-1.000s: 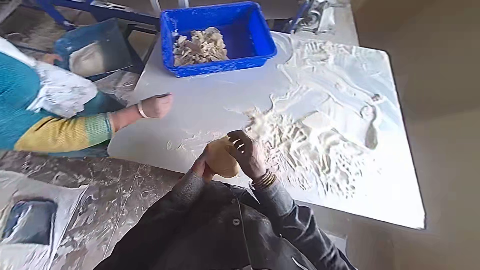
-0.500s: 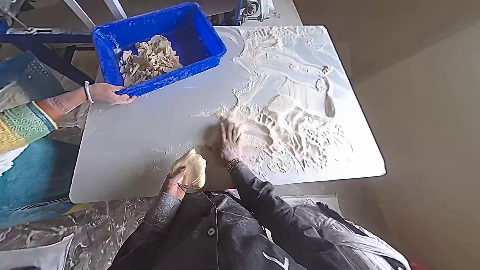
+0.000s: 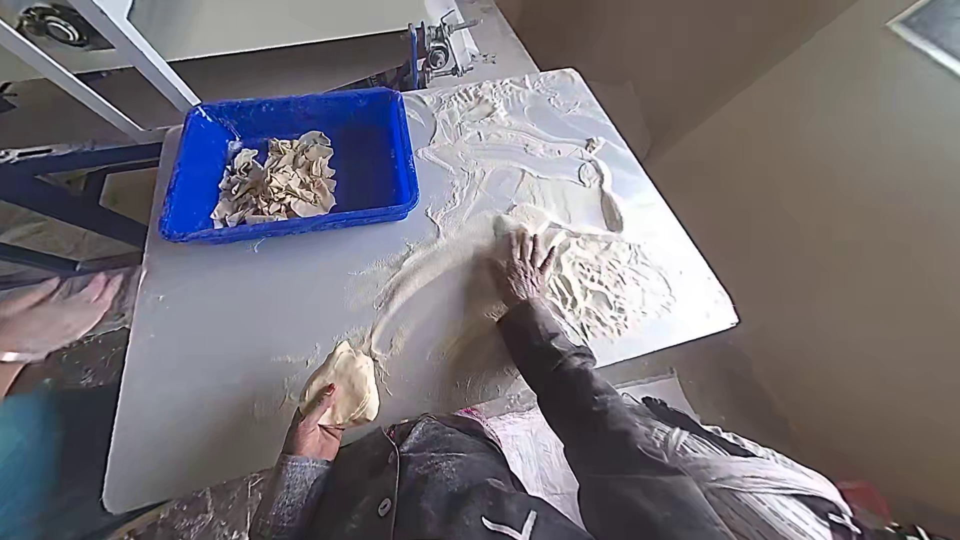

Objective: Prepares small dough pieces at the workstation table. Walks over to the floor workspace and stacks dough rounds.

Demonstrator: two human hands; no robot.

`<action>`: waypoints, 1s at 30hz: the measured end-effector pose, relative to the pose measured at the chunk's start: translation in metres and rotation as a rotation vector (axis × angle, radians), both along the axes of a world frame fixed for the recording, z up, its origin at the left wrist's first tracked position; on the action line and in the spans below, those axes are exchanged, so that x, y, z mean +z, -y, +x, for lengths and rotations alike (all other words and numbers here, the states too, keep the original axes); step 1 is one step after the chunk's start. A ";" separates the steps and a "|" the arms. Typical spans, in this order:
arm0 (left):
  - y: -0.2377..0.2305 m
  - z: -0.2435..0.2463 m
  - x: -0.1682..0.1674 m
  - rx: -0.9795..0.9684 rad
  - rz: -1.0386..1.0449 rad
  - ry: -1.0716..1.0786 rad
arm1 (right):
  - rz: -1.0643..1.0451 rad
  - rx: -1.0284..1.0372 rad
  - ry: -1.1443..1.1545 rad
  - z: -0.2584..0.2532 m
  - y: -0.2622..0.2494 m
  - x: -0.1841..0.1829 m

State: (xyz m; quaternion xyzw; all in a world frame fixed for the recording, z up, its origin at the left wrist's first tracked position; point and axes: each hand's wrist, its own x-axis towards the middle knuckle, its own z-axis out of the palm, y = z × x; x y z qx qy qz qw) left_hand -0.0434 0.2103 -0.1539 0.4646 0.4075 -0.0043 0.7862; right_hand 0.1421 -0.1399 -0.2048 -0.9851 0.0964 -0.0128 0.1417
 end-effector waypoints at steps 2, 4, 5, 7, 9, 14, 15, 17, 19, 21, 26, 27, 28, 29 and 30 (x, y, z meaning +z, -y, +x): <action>-0.003 -0.002 -0.003 0.014 0.000 -0.002 | 0.034 -0.204 0.019 -0.029 0.038 0.005; -0.004 -0.004 -0.006 0.029 0.000 -0.012 | 0.028 -0.430 0.014 -0.060 0.071 -0.013; -0.003 -0.004 -0.007 0.032 0.005 -0.023 | 0.001 -0.532 -0.014 -0.069 0.082 -0.023; 0.004 -0.004 -0.008 0.038 0.018 -0.052 | -0.030 -0.654 -0.124 -0.066 0.097 -0.035; 0.017 0.000 -0.002 0.039 0.038 -0.080 | 0.046 -0.649 -0.092 -0.039 0.090 -0.026; 0.076 0.016 0.013 0.069 0.057 -0.084 | 0.297 -0.077 0.044 0.049 0.064 -0.022; 0.091 0.020 0.016 0.084 0.055 -0.078 | 0.406 0.039 0.025 0.065 0.074 -0.012; 0.120 0.026 0.023 0.098 0.042 -0.062 | 0.499 0.070 0.096 0.100 0.113 0.009; 0.143 0.027 0.021 0.080 0.033 -0.047 | 0.397 -0.133 0.128 0.136 0.167 0.020; 0.162 0.028 0.016 0.057 0.034 -0.044 | 0.247 -0.353 -0.006 0.177 0.214 0.026; 0.205 0.034 0.018 0.031 0.030 -0.126 | 0.255 -0.228 -0.234 0.231 0.247 0.042; 0.210 0.034 0.019 0.032 0.034 -0.122 | 0.372 -0.179 -0.215 0.233 0.250 0.042; 0.214 0.036 0.020 0.043 0.034 -0.100 | 0.549 -0.141 -0.149 0.235 0.255 0.041; 0.217 0.038 0.019 0.060 0.034 -0.077 | 0.753 -0.092 -0.072 0.231 0.257 0.043; 0.220 0.039 0.019 0.080 0.035 -0.063 | 0.931 -0.048 -0.013 0.224 0.258 0.046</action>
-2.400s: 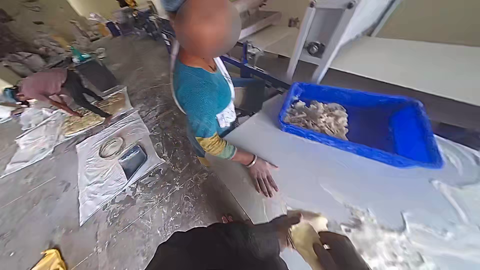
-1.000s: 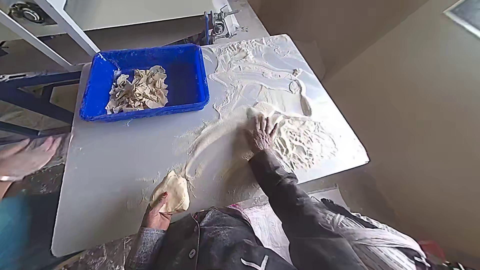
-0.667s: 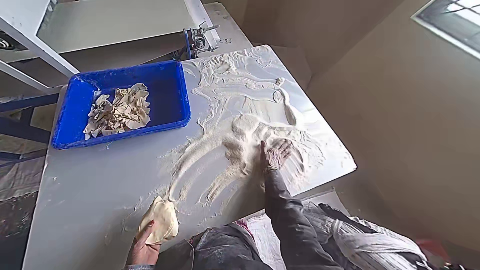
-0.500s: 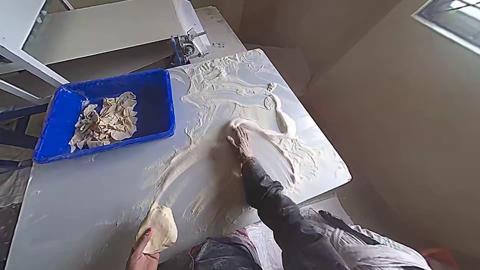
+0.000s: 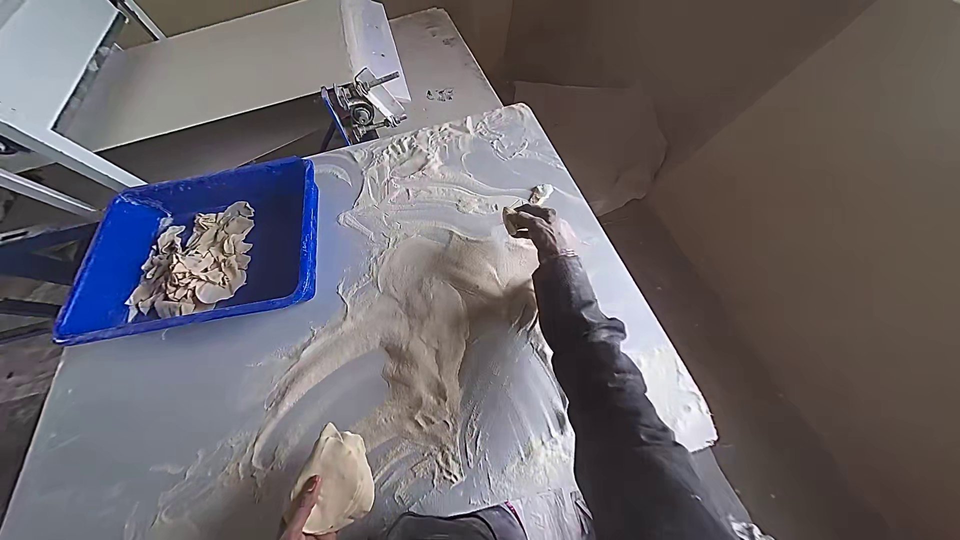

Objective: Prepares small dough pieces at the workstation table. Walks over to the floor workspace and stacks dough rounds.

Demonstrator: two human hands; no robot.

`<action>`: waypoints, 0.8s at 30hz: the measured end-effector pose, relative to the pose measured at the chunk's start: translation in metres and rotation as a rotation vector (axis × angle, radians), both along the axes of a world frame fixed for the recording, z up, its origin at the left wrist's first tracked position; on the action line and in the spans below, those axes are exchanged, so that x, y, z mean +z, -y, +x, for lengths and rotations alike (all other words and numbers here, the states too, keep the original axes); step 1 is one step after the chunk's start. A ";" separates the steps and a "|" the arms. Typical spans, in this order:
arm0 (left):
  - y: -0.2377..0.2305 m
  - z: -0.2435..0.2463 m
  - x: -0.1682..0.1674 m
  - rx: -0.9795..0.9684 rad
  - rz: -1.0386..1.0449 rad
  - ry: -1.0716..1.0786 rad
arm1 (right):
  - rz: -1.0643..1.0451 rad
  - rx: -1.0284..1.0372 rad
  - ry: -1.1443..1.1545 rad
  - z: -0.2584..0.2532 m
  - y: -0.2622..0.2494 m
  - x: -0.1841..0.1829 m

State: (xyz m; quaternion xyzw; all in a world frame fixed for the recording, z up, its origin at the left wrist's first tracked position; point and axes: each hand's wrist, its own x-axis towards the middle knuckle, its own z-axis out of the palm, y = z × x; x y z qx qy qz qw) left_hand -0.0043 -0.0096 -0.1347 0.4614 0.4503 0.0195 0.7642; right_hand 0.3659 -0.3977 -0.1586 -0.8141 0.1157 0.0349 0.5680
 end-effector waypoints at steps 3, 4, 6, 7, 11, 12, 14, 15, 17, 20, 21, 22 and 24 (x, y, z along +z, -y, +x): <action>0.008 0.001 0.001 0.042 0.011 -0.018 | -0.021 -0.010 -0.020 -0.015 0.010 -0.016; 0.009 0.002 0.001 0.046 0.013 -0.028 | -0.033 -0.034 -0.061 -0.019 0.011 -0.023; 0.012 0.004 0.001 0.066 0.008 -0.039 | 0.160 -0.090 -0.064 -0.022 0.007 -0.028; 0.013 0.002 0.002 0.084 0.007 -0.045 | 0.312 -0.111 -0.064 -0.028 0.002 -0.027; 0.010 0.002 0.003 0.121 0.010 -0.061 | 0.666 -0.140 -0.095 -0.036 -0.019 -0.020; 0.008 0.001 0.002 0.117 0.013 -0.060 | 0.638 -0.120 -0.103 -0.038 -0.025 -0.017; 0.002 0.003 -0.005 0.088 0.029 -0.040 | 0.434 -0.046 -0.121 -0.045 -0.043 -0.005; 0.000 0.005 -0.009 0.072 0.037 -0.028 | 0.368 0.021 -0.121 -0.049 -0.053 0.001; -0.001 0.014 -0.014 0.057 0.042 0.001 | 0.467 0.183 -0.078 -0.063 -0.074 0.010; -0.002 0.027 -0.024 0.008 0.079 0.010 | 0.536 0.337 -0.093 -0.080 -0.109 0.006; -0.005 0.030 -0.032 -0.017 0.116 -0.023 | 0.503 0.363 -0.118 -0.085 -0.120 0.003; -0.009 0.033 -0.041 -0.047 0.185 -0.073 | 0.493 0.386 -0.148 -0.090 -0.129 0.002; -0.020 0.030 -0.053 -0.144 0.437 -0.112 | 0.514 0.432 -0.196 -0.103 -0.146 0.004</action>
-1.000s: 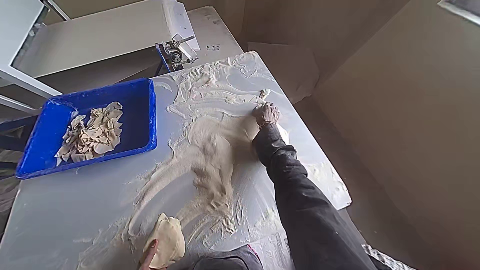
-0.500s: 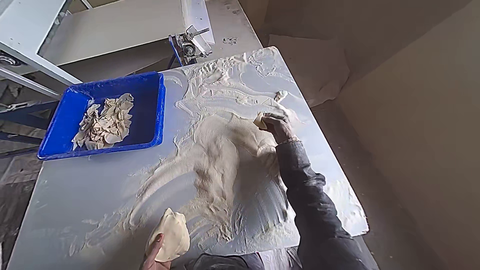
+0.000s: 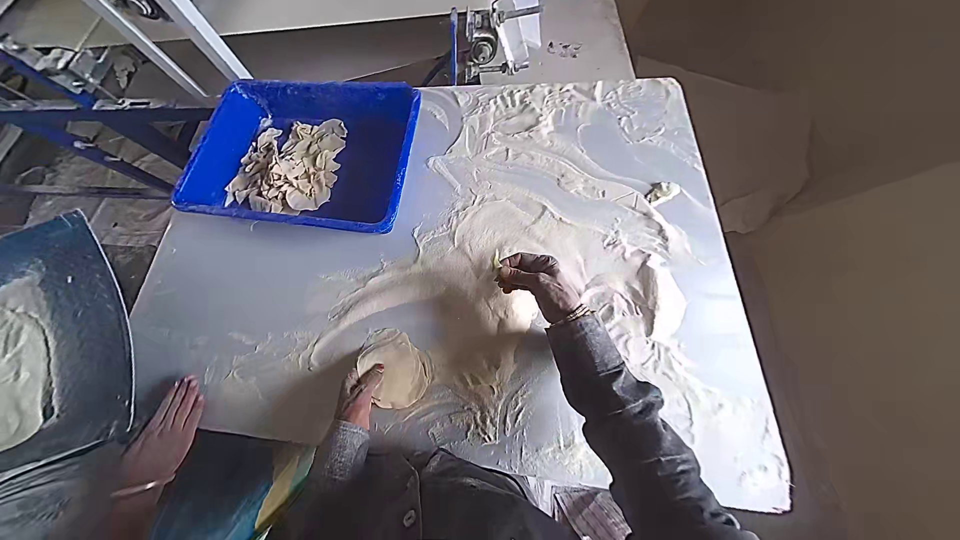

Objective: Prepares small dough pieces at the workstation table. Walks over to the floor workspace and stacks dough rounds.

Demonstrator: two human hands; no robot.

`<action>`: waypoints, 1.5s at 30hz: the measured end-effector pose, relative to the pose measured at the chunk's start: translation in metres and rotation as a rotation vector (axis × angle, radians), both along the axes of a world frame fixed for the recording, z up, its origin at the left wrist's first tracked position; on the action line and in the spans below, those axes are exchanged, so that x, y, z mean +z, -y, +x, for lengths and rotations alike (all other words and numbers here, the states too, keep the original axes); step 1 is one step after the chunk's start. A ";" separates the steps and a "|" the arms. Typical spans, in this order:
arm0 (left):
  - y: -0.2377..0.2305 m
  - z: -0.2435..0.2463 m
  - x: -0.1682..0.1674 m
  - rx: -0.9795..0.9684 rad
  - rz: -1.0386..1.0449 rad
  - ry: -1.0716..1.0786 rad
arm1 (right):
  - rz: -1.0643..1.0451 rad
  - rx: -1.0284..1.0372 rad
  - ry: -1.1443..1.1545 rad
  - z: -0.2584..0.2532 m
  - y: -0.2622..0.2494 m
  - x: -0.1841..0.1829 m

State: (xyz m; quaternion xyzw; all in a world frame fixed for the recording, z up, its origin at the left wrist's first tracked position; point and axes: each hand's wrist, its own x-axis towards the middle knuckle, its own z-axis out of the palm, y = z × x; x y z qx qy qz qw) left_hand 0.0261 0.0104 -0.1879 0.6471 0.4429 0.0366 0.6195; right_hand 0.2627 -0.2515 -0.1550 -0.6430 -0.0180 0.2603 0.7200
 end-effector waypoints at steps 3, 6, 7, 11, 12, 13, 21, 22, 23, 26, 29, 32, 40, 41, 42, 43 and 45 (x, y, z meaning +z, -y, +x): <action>-0.011 -0.002 0.006 -0.268 0.590 0.148 | 0.076 0.059 0.008 -0.023 -0.018 0.008; -0.008 0.010 0.022 -0.351 0.714 0.352 | 0.213 0.135 0.035 -0.044 -0.038 0.016; -0.005 0.013 0.026 -0.391 0.621 0.416 | 0.230 0.169 0.046 -0.051 -0.045 0.019; 0.033 0.044 0.074 -0.391 0.038 0.438 | 0.323 0.250 0.049 -0.072 -0.062 0.026; 0.034 0.046 0.072 -0.367 -0.095 0.438 | 0.391 0.265 0.028 -0.075 -0.063 0.025; 0.034 0.048 0.070 -0.335 -0.213 0.456 | 0.450 0.272 0.000 -0.078 -0.063 0.024; 0.037 0.043 0.073 -0.223 -0.032 0.603 | 0.541 0.190 -0.237 -0.101 -0.061 0.007; 0.038 0.042 0.072 -0.216 -0.009 0.615 | 0.542 0.188 -0.241 -0.104 -0.062 0.006; 0.039 0.041 0.071 -0.194 -0.010 0.609 | 0.539 0.171 -0.250 -0.108 -0.064 0.007; 0.040 0.039 0.067 -0.142 -0.018 0.546 | 0.551 0.127 -0.283 -0.111 -0.067 0.009; 0.041 0.034 0.056 -0.259 0.262 0.593 | 0.511 0.098 -0.264 -0.113 -0.068 0.013; 0.049 0.029 0.057 -0.343 0.386 0.680 | 0.370 0.060 -0.117 -0.118 -0.073 0.024; 0.069 0.027 0.063 -0.077 -0.073 0.625 | 0.189 0.121 0.155 -0.128 -0.079 0.031; 0.072 0.028 0.065 -0.009 -0.133 0.584 | 0.170 0.117 0.169 -0.129 -0.079 0.028; 0.073 0.030 0.069 0.060 -0.195 0.529 | 0.151 0.106 0.185 -0.130 -0.080 0.026; 0.074 0.031 0.074 0.121 -0.259 0.469 | 0.140 0.093 0.199 -0.131 -0.080 0.024; 0.074 0.034 0.080 0.217 -0.359 0.377 | 0.128 0.079 0.231 -0.133 -0.079 0.018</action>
